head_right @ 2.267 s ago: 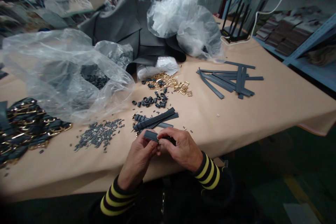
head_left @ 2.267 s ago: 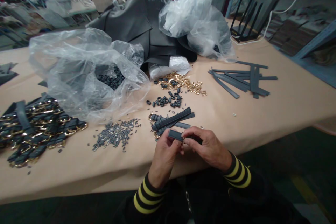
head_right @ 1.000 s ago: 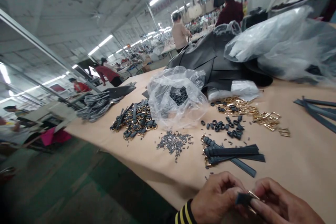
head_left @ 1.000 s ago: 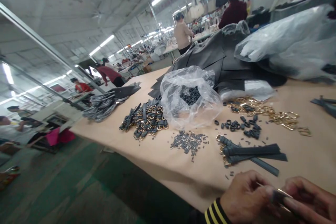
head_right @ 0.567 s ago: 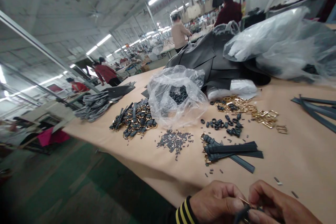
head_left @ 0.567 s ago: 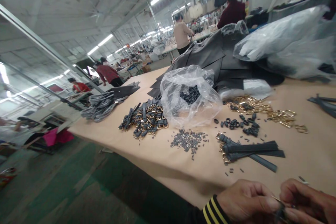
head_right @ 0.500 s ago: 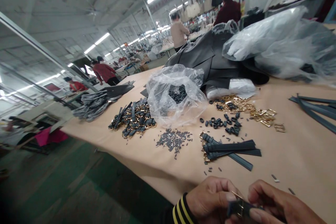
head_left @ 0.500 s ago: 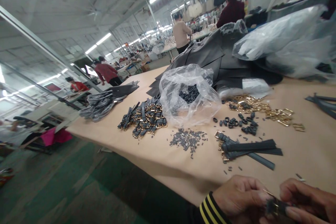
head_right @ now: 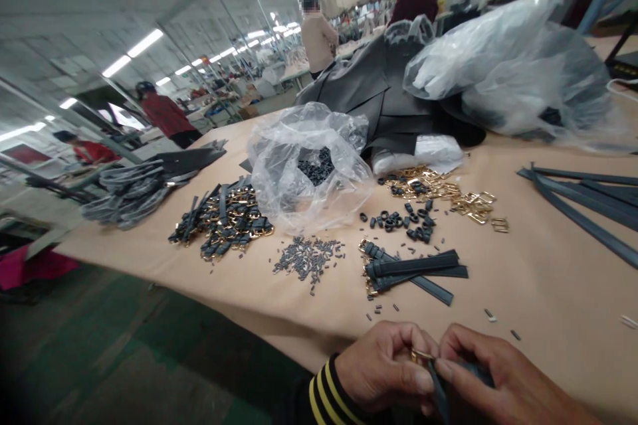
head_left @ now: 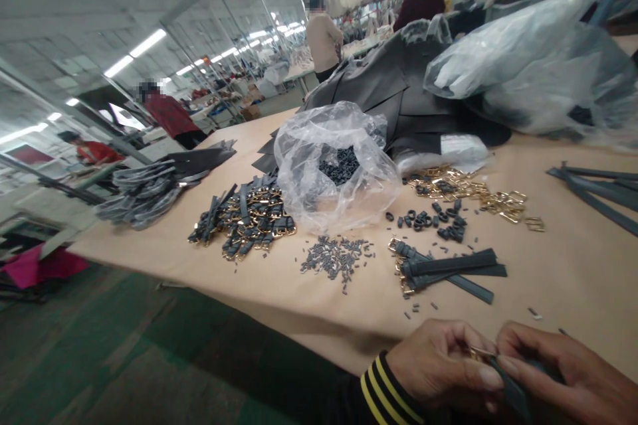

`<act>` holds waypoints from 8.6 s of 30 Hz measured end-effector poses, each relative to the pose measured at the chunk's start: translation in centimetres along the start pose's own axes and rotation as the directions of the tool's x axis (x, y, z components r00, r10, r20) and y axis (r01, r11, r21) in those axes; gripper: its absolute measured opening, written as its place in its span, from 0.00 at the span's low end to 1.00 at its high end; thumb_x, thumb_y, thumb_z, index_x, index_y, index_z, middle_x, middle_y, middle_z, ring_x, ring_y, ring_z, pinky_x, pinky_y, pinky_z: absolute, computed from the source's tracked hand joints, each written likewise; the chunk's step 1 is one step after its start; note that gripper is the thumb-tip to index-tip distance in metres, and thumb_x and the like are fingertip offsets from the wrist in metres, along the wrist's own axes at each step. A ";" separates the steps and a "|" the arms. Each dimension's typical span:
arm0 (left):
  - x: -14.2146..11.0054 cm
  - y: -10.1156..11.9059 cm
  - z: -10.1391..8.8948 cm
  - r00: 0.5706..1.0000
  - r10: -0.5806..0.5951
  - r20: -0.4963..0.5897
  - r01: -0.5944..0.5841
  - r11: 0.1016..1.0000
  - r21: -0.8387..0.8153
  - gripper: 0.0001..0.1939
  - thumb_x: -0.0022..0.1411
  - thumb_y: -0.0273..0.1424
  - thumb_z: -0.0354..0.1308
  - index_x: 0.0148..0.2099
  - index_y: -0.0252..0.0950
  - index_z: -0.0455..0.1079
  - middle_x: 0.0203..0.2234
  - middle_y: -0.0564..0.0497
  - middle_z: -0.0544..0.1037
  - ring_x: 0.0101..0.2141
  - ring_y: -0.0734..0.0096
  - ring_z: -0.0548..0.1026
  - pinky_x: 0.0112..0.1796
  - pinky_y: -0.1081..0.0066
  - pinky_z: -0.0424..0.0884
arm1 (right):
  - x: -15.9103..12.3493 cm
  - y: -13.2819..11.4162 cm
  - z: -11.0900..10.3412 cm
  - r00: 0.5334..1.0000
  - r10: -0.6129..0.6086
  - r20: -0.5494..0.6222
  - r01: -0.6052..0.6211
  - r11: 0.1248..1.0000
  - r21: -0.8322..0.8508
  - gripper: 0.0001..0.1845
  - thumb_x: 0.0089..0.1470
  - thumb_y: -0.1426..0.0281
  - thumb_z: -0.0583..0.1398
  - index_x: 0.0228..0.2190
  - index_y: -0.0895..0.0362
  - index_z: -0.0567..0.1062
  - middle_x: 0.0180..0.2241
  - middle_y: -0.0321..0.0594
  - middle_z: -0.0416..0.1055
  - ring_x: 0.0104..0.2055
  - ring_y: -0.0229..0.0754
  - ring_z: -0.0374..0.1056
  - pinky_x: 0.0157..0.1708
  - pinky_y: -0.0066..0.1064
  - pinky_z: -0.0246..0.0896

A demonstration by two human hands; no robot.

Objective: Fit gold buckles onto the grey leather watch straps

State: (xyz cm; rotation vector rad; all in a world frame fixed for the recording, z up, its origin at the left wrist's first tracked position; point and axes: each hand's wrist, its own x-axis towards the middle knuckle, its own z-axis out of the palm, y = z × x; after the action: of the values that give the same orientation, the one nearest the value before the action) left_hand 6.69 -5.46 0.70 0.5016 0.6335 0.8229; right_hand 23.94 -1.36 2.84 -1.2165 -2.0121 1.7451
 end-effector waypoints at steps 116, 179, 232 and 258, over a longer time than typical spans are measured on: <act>3.2 1.3 0.1 0.910 0.376 -0.173 -0.177 0.731 0.660 0.12 0.59 0.37 0.50 0.30 0.33 0.62 0.18 0.56 0.69 0.17 0.80 0.67 0.19 0.78 0.64 | 2.1 0.1 -0.6 0.853 -0.079 -0.515 0.193 0.966 0.172 0.08 0.45 0.69 0.62 0.30 0.58 0.77 0.27 0.39 0.72 0.30 0.39 0.68 0.32 0.31 0.65; 3.0 2.4 0.3 0.956 0.294 -0.023 -0.053 0.248 0.967 0.12 0.59 0.34 0.47 0.27 0.34 0.63 0.17 0.57 0.61 0.21 0.78 0.59 0.23 0.75 0.54 | 0.6 -0.8 -2.8 0.990 -0.138 0.001 0.124 0.891 -0.436 0.14 0.56 0.70 0.50 0.20 0.58 0.60 0.18 0.32 0.56 0.21 0.32 0.54 0.22 0.25 0.44; 3.1 3.3 -0.2 0.994 0.108 -0.002 -0.078 0.723 0.687 0.10 0.62 0.38 0.44 0.39 0.37 0.52 0.16 0.61 0.63 0.12 0.84 0.56 0.14 0.81 0.51 | 1.7 -1.0 -3.4 0.986 -0.159 -0.046 0.142 0.957 -0.252 0.10 0.52 0.70 0.53 0.21 0.59 0.64 0.18 0.29 0.53 0.21 0.31 0.51 0.21 0.23 0.45; 3.8 3.3 -0.6 0.899 0.437 0.007 -0.083 0.155 0.984 0.08 0.62 0.35 0.44 0.42 0.40 0.60 0.30 0.51 0.75 0.30 0.69 0.74 0.31 0.72 0.69 | 4.1 -0.7 -4.9 0.948 -0.306 -0.087 0.237 0.860 -0.453 0.11 0.53 0.65 0.55 0.29 0.59 0.73 0.24 0.34 0.68 0.27 0.34 0.63 0.27 0.23 0.54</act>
State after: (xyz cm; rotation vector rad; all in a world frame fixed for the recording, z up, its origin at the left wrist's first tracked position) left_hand 6.58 -0.47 1.18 1.7961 1.3984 0.7254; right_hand 24.08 5.05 3.40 -1.0667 -2.4164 1.0625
